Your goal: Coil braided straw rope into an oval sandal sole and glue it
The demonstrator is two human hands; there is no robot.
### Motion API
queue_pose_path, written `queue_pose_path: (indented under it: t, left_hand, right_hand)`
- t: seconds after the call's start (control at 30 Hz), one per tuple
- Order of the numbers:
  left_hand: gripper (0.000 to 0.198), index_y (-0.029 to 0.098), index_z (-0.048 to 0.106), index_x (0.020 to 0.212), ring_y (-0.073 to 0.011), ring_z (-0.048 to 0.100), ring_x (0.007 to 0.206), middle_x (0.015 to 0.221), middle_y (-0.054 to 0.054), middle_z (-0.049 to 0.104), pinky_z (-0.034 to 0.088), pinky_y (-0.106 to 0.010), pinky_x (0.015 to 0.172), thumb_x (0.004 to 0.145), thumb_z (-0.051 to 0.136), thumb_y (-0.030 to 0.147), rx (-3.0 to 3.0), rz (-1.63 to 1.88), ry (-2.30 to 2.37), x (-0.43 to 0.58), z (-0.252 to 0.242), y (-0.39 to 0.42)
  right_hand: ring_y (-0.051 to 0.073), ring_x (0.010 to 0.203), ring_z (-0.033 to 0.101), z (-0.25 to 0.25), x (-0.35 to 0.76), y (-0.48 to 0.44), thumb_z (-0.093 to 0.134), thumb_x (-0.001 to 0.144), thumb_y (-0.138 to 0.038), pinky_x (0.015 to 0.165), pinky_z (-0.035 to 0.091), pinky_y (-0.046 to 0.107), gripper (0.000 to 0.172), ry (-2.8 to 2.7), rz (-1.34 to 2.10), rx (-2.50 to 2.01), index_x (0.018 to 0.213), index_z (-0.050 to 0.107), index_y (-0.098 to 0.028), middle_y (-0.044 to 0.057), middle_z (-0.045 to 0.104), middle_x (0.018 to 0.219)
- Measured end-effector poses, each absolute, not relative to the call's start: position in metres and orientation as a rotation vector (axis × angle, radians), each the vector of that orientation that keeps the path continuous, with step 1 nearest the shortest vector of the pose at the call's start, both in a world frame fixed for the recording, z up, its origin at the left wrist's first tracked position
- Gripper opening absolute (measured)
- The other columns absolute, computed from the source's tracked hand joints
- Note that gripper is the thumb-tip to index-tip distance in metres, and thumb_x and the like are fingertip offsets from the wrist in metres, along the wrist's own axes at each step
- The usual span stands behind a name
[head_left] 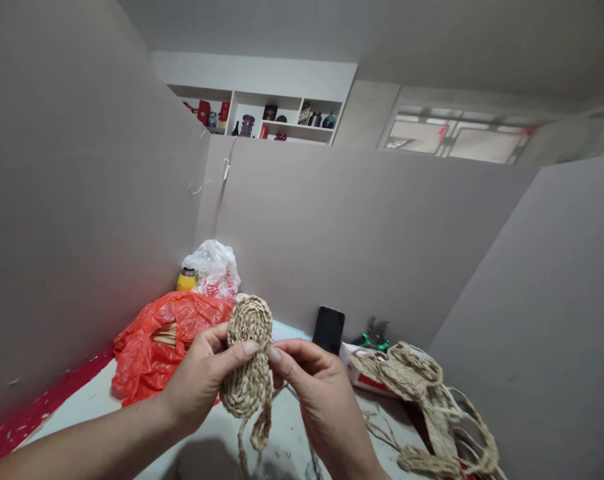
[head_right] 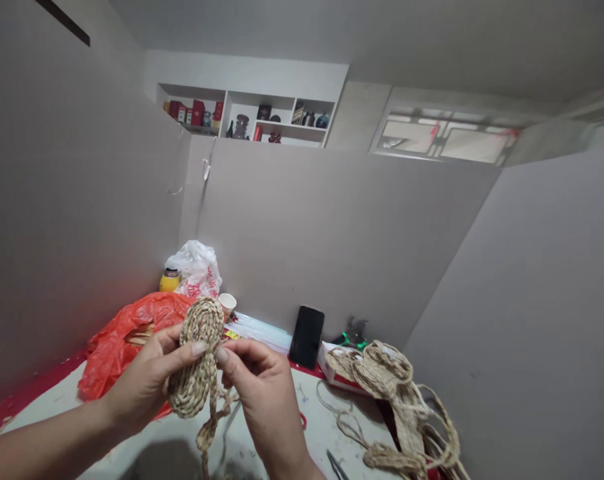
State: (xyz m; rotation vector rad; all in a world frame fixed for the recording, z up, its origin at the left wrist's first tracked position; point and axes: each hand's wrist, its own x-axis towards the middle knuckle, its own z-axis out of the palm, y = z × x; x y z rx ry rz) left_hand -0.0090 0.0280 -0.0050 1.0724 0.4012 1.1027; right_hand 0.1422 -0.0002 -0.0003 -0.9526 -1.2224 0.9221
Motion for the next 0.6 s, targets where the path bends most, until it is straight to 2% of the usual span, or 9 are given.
queue_pose_path:
  t: [0.6]
  left_hand:
    - [0.022,0.015,0.070,0.087,-0.0145,0.062,0.073,0.080,-0.005,0.070,0.050,-0.026,0.069,0.073,0.074,0.030,1.189,1.160,0.555,-0.0057,-0.0114,0.0305]
  right_hand:
    - [0.010,0.056,0.052,-0.0075,0.1401,0.0026,0.078,0.069,-0.033,0.055,0.045,0.022,0.016,-1.203,0.945,-0.951,0.070,0.073,-0.018,0.000,0.066,0.062]
